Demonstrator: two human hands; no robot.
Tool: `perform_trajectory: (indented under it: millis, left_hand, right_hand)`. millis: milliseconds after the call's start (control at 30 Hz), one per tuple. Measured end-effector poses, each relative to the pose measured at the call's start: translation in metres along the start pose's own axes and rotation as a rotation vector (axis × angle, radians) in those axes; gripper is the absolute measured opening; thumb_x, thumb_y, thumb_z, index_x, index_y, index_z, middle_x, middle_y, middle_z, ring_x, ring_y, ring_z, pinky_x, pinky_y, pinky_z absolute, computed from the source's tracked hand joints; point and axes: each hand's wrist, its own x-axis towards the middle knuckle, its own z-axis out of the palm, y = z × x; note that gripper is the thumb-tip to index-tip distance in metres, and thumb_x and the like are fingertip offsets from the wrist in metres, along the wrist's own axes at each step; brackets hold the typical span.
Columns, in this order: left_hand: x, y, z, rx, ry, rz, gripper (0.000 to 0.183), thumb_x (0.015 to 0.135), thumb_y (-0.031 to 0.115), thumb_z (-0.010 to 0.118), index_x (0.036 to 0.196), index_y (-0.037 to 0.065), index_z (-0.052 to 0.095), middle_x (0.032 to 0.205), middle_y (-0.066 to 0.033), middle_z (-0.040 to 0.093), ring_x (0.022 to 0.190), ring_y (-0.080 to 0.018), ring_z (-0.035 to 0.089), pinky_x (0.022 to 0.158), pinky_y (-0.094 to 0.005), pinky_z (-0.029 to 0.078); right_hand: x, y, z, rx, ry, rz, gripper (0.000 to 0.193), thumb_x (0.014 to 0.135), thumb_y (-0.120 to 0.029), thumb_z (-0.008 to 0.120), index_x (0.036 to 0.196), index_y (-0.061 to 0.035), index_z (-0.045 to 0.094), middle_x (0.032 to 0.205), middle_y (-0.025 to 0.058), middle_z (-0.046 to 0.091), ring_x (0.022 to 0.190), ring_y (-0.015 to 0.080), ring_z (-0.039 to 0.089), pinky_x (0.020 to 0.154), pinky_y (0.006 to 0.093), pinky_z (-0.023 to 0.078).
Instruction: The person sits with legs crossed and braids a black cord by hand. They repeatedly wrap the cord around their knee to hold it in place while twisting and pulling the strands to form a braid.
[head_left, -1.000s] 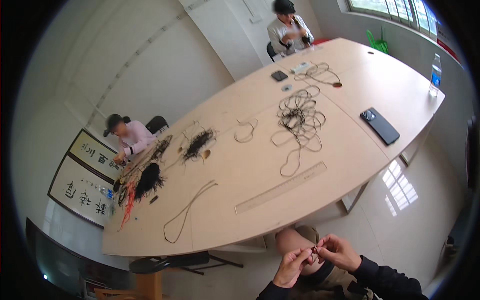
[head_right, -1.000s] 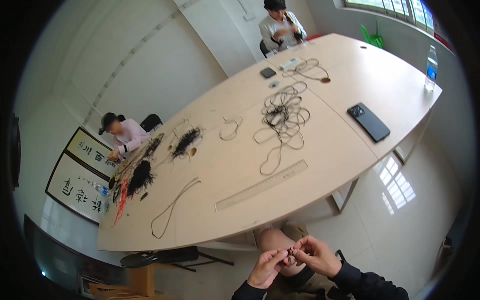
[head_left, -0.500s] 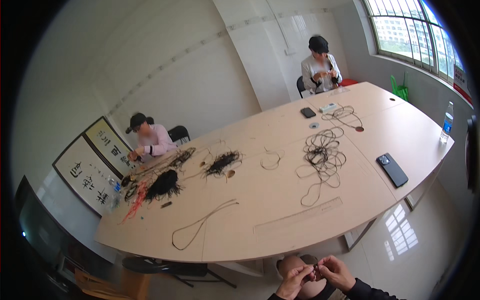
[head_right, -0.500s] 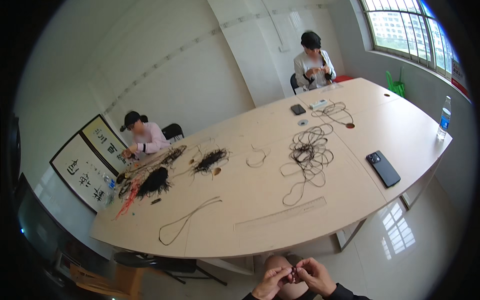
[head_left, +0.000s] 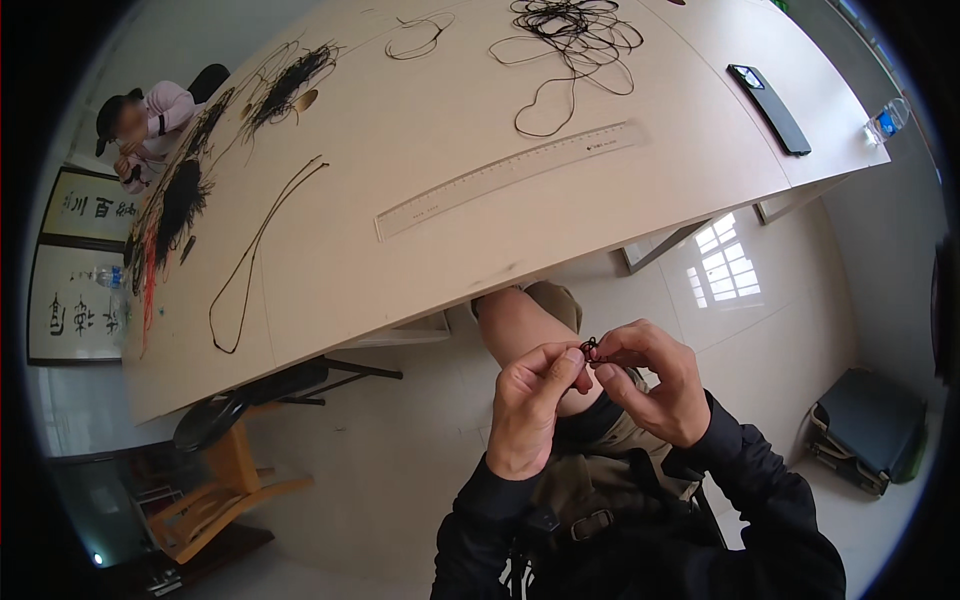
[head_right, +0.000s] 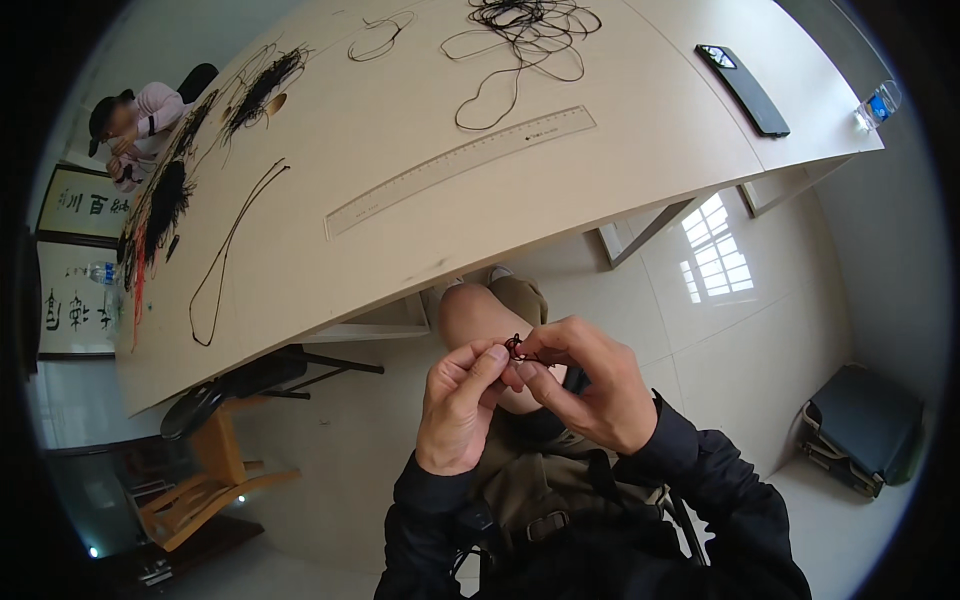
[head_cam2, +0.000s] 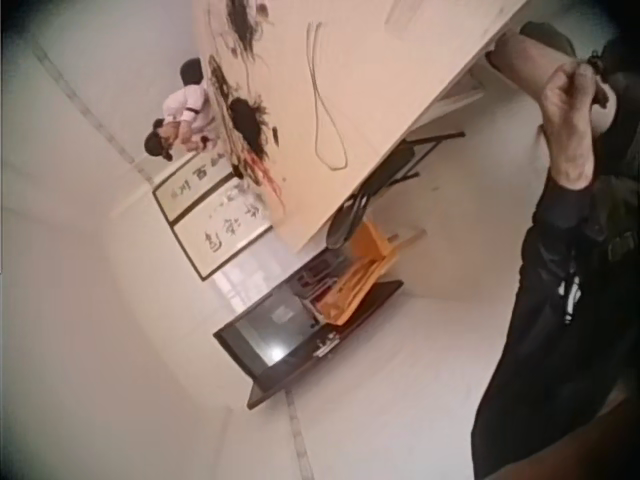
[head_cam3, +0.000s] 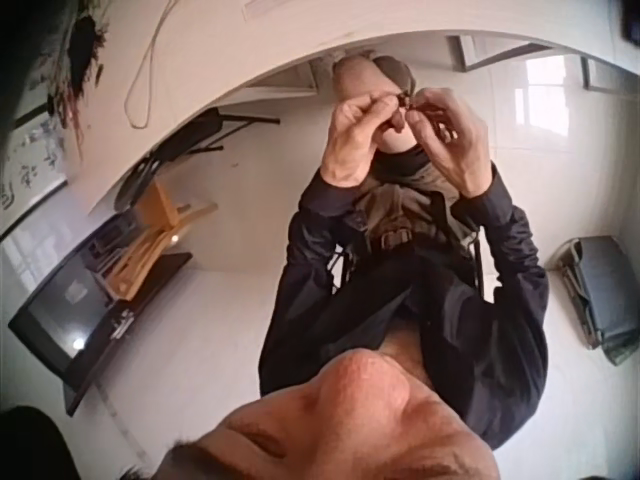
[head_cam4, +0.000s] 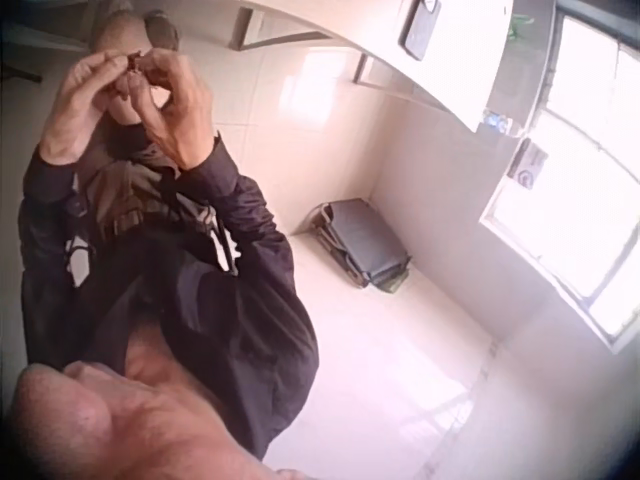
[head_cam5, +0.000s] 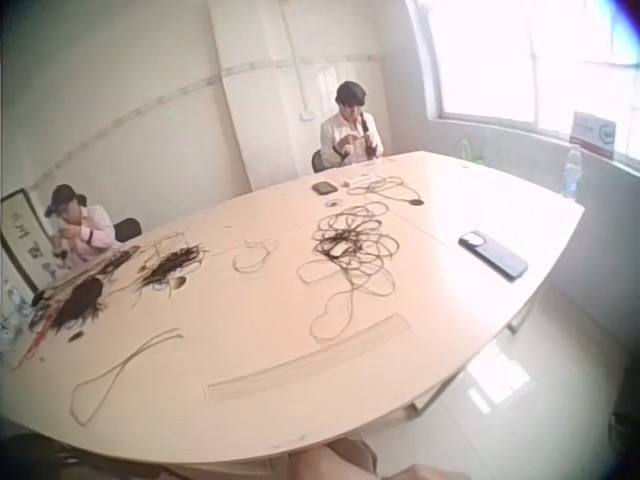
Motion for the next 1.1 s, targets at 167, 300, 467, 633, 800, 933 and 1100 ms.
perform_trajectory:
  millis: [167, 300, 467, 633, 800, 933, 1100]
  left_hand:
    - [-0.003, -0.001, 0.005, 0.020, 0.034, 0.015, 0.024, 0.100, 0.016, 0.065, 0.110, -0.006, 0.069, 0.087, -0.0026, 0.066, 0.083, -0.0074, 0.058, 0.083, -0.0230, 0.045]
    - [-0.004, -0.003, 0.010, 0.082, 0.080, 0.043, 0.023, 0.098, 0.014, 0.068, 0.108, -0.007, 0.070, 0.087, -0.0029, 0.068, 0.080, -0.0062, 0.059, 0.078, -0.0216, 0.047]
    - [-0.007, -0.001, 0.014, 0.235, 0.115, 0.095, 0.021, 0.097, 0.014, 0.069, 0.106, -0.006, 0.069, 0.089, -0.0028, 0.069, 0.080, -0.0056, 0.060, 0.076, -0.0213, 0.048]
    - [-0.011, 0.001, 0.016, 0.364, 0.099, 0.137, 0.020, 0.098, 0.013, 0.068, 0.105, -0.006, 0.069, 0.092, -0.0021, 0.069, 0.082, -0.0048, 0.059, 0.076, -0.0199, 0.047]
    - [-0.013, -0.005, 0.018, 0.380, 0.083, 0.127, 0.020, 0.098, 0.014, 0.068, 0.103, -0.006, 0.069, 0.094, -0.0020, 0.069, 0.083, -0.0054, 0.059, 0.076, -0.0206, 0.048]
    - [-0.013, -0.006, 0.025, 0.368, 0.069, 0.140, 0.021, 0.097, 0.015, 0.069, 0.102, -0.005, 0.068, 0.093, -0.0015, 0.068, 0.081, -0.0050, 0.058, 0.075, -0.0206, 0.048]
    - [-0.007, -0.006, 0.010, 0.418, 0.140, 0.161, 0.018, 0.097, 0.015, 0.068, 0.101, -0.003, 0.067, 0.085, -0.0009, 0.065, 0.077, -0.0053, 0.056, 0.073, -0.0205, 0.045]
  right_hand:
    - [-0.002, -0.002, 0.002, -0.156, 0.052, -0.002, 0.021, 0.085, 0.002, 0.072, 0.104, -0.0029, 0.065, 0.095, 0.0094, 0.069, 0.082, 0.0243, 0.071, 0.071, 0.0325, 0.057]
    - [-0.006, -0.001, 0.004, -0.283, 0.116, -0.094, 0.024, 0.081, 0.001, 0.075, 0.101, -0.0037, 0.064, 0.097, 0.0090, 0.070, 0.081, 0.0271, 0.071, 0.070, 0.0326, 0.056]
    - [-0.002, -0.004, -0.002, -0.287, 0.218, -0.106, 0.023, 0.078, 0.001, 0.074, 0.096, -0.0041, 0.062, 0.096, 0.0110, 0.071, 0.089, 0.0320, 0.070, 0.076, 0.0369, 0.056]
    - [-0.011, 0.004, -0.024, 0.100, 0.024, 0.225, 0.017, 0.086, 0.000, 0.064, 0.102, -0.0009, 0.057, 0.099, 0.0059, 0.066, 0.082, 0.0103, 0.062, 0.078, 0.0259, 0.049]
    - [-0.008, 0.001, -0.036, 0.774, 0.004, 0.548, 0.028, 0.084, 0.004, 0.061, 0.108, -0.0067, 0.052, 0.091, 0.0044, 0.064, 0.089, 0.0121, 0.062, 0.084, 0.0256, 0.048]
    - [-0.015, 0.009, -0.042, 1.163, -0.113, 0.553, 0.029, 0.087, -0.001, 0.061, 0.114, -0.0045, 0.051, 0.085, 0.0020, 0.061, 0.079, 0.0099, 0.060, 0.073, 0.0225, 0.046]
    - [-0.027, 0.011, -0.083, 1.056, -0.278, 0.573, 0.025, 0.092, -0.010, 0.061, 0.114, -0.0007, 0.054, 0.054, -0.0034, 0.047, 0.042, 0.0059, 0.044, 0.045, 0.0210, 0.035]
